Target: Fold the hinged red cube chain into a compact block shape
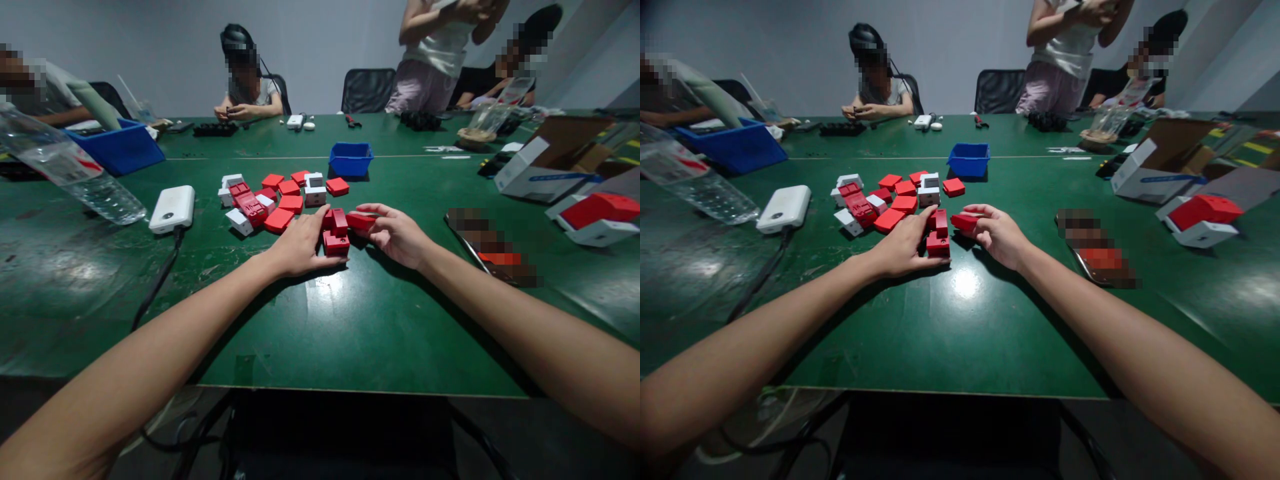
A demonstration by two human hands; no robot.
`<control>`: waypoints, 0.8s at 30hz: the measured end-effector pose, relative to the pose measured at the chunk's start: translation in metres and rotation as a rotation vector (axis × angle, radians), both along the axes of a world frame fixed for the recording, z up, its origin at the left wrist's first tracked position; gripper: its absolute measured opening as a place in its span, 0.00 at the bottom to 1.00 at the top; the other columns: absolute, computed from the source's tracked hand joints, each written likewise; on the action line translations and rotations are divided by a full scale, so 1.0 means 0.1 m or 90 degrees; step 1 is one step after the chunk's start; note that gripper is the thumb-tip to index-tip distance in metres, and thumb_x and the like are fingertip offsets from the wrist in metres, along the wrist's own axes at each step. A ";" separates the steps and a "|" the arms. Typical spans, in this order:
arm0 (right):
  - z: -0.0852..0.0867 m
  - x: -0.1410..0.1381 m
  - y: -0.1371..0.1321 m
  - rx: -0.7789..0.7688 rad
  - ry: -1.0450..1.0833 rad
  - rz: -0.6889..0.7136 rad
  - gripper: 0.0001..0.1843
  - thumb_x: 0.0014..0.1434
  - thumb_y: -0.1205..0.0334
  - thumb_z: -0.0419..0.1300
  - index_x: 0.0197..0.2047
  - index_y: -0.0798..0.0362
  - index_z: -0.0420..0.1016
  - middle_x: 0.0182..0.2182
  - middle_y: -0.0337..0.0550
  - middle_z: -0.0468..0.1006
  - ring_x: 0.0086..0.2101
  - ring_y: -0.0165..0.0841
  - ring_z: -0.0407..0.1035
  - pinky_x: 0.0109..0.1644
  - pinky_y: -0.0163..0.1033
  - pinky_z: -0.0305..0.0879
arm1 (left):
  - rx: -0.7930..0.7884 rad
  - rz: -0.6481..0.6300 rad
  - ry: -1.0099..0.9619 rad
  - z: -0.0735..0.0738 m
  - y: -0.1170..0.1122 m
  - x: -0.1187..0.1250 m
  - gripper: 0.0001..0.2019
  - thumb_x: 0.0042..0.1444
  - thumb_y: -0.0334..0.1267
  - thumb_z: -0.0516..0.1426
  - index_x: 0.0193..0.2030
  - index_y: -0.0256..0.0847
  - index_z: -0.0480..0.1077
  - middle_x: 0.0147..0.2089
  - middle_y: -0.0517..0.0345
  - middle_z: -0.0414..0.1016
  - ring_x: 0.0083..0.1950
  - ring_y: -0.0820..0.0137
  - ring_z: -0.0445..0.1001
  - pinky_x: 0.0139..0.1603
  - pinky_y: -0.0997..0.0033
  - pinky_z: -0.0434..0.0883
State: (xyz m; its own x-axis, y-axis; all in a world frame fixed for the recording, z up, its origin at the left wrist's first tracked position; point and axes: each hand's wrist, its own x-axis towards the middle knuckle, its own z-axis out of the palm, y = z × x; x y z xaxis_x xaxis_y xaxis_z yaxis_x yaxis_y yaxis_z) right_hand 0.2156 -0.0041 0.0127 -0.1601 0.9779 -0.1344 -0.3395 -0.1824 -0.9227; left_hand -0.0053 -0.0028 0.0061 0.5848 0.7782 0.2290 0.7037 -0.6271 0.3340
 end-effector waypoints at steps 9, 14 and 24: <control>-0.09 0.02 0.02 0.042 -0.024 0.000 0.24 0.45 0.72 0.72 0.45 0.49 0.73 0.38 0.41 0.81 0.38 0.30 0.77 0.49 0.37 0.74 | 0.003 0.002 0.003 -0.01 0.00 0.00 0.53 0.50 0.64 0.60 0.73 0.31 0.44 0.67 0.30 0.62 0.64 0.44 0.67 0.63 0.44 0.63; -0.12 0.02 0.03 0.042 -0.025 0.000 0.25 0.40 0.71 0.75 0.43 0.53 0.75 0.39 0.41 0.82 0.38 0.31 0.77 0.51 0.37 0.73 | 0.005 -0.005 -0.003 -0.01 0.01 0.00 0.54 0.50 0.64 0.60 0.72 0.29 0.44 0.68 0.28 0.61 0.64 0.43 0.66 0.64 0.44 0.63; -0.13 0.02 0.02 0.086 -0.063 0.005 0.21 0.34 0.73 0.76 0.31 0.52 0.73 0.33 0.37 0.82 0.36 0.31 0.77 0.48 0.40 0.74 | 0.008 -0.002 0.000 -0.01 0.01 0.00 0.54 0.50 0.64 0.61 0.73 0.32 0.43 0.66 0.30 0.63 0.63 0.43 0.67 0.62 0.43 0.64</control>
